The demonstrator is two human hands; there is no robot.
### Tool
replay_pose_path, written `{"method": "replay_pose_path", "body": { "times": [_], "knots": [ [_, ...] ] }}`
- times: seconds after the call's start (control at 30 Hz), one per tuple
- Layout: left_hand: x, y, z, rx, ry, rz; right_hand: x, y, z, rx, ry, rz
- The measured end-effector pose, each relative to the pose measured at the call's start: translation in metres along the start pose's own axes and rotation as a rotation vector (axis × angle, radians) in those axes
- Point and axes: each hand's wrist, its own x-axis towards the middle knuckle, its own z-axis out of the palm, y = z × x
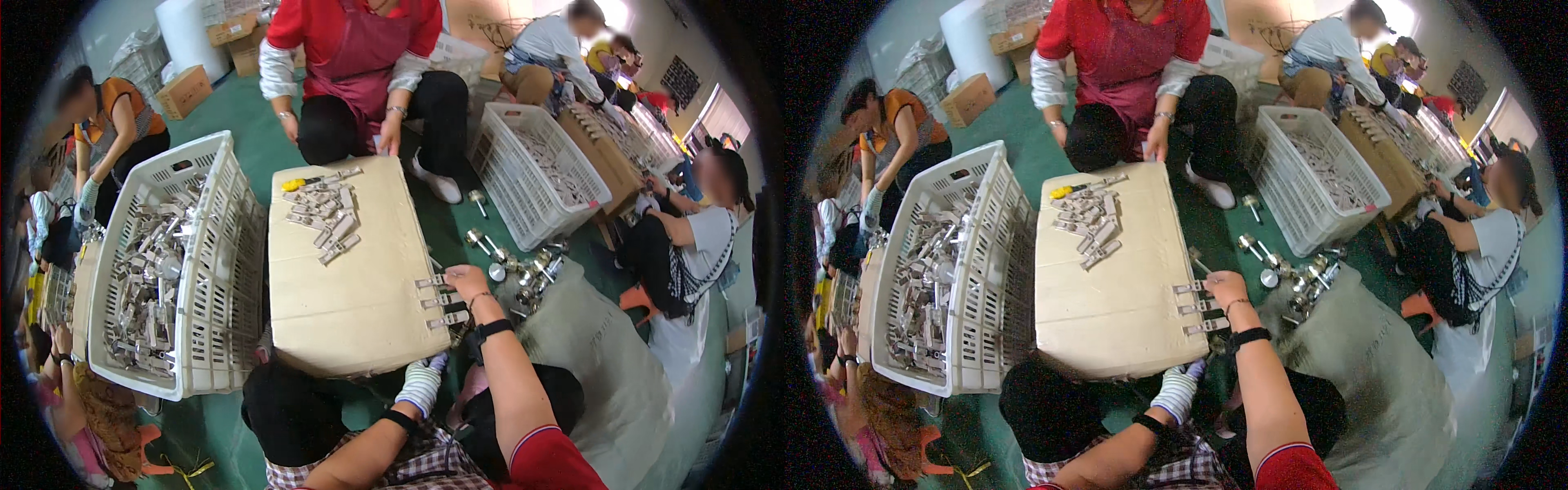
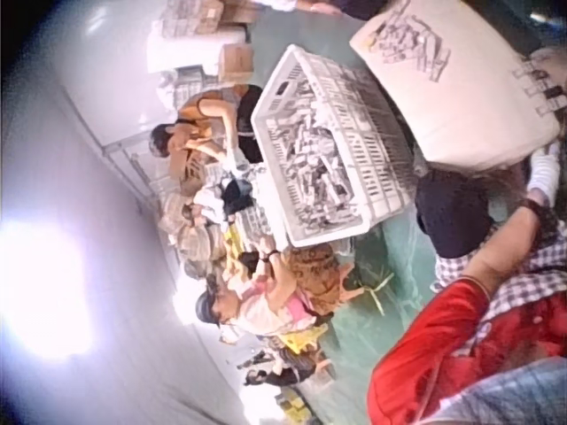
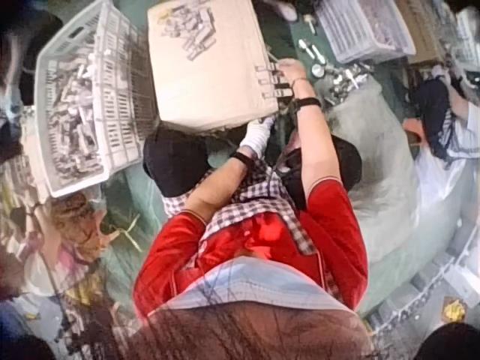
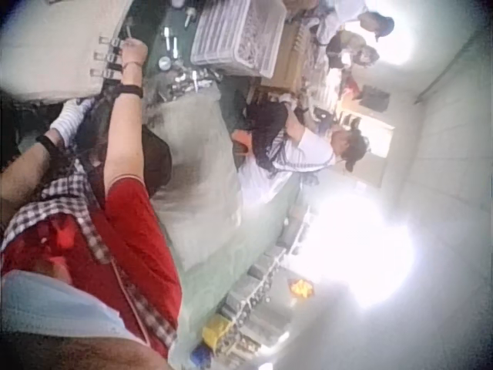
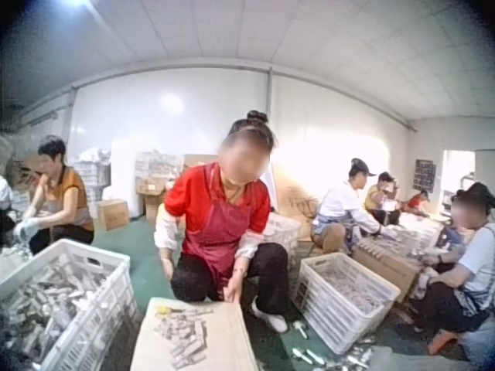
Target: Assembling metal hinges using individual components and a screwdriver in a warehouse setting.
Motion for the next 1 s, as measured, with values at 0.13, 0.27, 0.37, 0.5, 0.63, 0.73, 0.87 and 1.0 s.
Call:
{"method": "replay_pose_path", "body": {
  "times": [0.13,0.27,0.37,0.5,0.63,0.73,0.87,1.0],
  "knots": [
    [0.005,-0.009,0.001,-0.009,-0.008,0.026,0.000,-0.012,0.006,-0.068,0.119,-0.233],
    [0.014,-0.026,-0.003,0.029,0.016,0.096,-0.013,-0.073,0.045,-0.417,0.023,-0.776],
    [0.004,-0.006,0.002,-0.048,-0.023,0.030,-0.014,-0.099,0.085,-0.491,-0.140,-0.848],
    [0.015,-0.029,0.002,-0.088,-0.044,-0.034,-0.012,-0.116,0.138,-0.768,-0.105,-0.934],
    [0.009,-0.021,0.003,-0.062,-0.068,-0.071,-0.018,-0.108,0.141,-0.920,-0.055,-0.980],
    [-0.006,0.009,-0.006,0.073,-0.029,-0.032,-0.035,-0.108,0.133,-0.941,-0.226,-0.885],
    [-0.007,0.009,-0.007,0.034,-0.006,0.029,-0.049,-0.105,0.120,-0.790,-0.107,-0.814],
    [0.015,-0.023,-0.002,0.122,-0.027,-0.054,-0.051,-0.096,0.125,-0.835,-0.020,-0.787]
  ]
}}
